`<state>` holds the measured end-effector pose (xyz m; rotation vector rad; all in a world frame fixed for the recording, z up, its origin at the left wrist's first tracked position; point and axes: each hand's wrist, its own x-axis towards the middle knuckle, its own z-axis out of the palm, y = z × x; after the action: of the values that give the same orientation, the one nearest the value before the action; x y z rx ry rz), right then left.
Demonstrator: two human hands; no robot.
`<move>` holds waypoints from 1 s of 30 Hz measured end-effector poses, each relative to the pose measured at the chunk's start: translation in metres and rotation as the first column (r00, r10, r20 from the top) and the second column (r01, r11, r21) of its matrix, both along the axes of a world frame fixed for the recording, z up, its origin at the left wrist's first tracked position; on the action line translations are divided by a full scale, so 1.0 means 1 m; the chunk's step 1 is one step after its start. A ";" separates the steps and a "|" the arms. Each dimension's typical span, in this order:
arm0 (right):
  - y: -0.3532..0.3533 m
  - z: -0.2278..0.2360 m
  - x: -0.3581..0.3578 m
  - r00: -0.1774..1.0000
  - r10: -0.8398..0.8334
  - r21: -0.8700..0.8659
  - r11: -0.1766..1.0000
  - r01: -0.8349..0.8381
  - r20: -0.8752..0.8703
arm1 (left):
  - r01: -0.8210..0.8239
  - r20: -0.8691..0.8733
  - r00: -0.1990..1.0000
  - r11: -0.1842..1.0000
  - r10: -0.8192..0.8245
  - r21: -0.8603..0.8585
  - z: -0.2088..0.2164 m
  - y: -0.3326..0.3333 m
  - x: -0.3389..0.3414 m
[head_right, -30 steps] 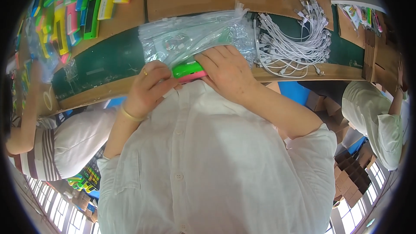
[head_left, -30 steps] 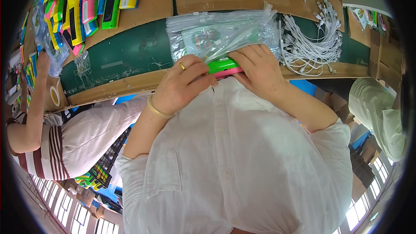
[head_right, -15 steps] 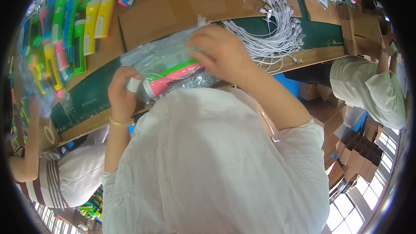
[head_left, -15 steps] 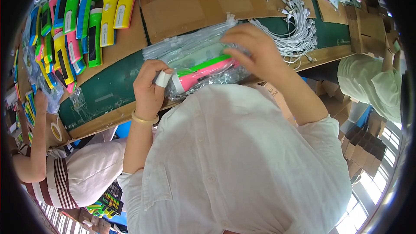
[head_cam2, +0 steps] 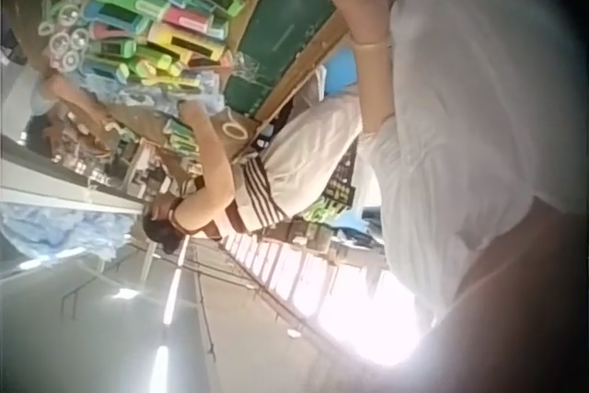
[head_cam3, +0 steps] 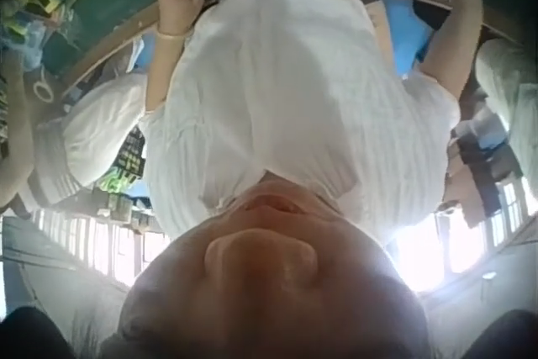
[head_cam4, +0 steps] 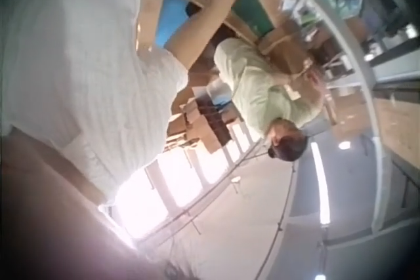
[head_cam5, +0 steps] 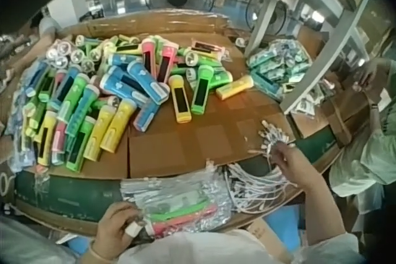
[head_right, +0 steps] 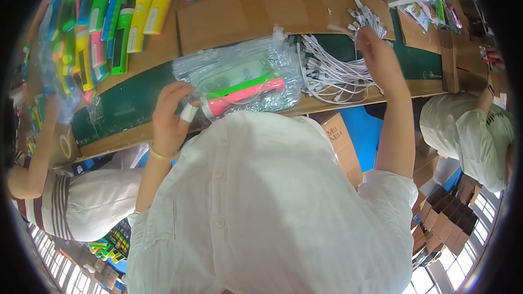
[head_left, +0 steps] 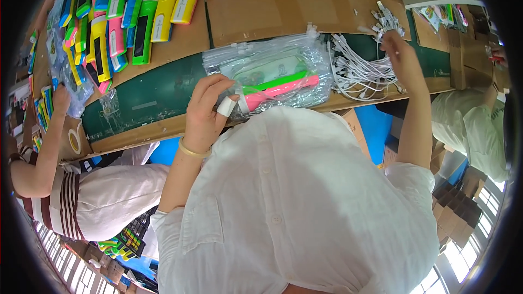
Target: Packaging portable flashlights and charging cables into individual plastic bags on an assembly line.
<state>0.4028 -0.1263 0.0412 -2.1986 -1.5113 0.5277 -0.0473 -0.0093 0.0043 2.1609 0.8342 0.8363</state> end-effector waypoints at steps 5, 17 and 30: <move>0.005 0.097 -0.024 0.885 0.120 0.463 0.879 0.116 -0.450 | 0.019 -0.024 1.000 1.000 -0.018 0.004 -0.001 -0.002 -0.002; 0.033 0.104 -0.097 0.583 0.679 0.798 0.597 -0.084 -0.447 | 0.111 0.010 0.994 0.992 -0.112 0.060 0.003 -0.005 0.004; 0.055 0.114 -0.140 0.722 0.539 0.759 0.651 -0.030 -0.434 | 0.124 0.036 0.991 0.989 -0.127 0.079 -0.005 -0.006 0.005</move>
<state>0.2633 -0.0715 0.1553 -0.9933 -1.3641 0.5748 -0.0426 -0.0157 -0.0008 2.2296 0.6479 0.8577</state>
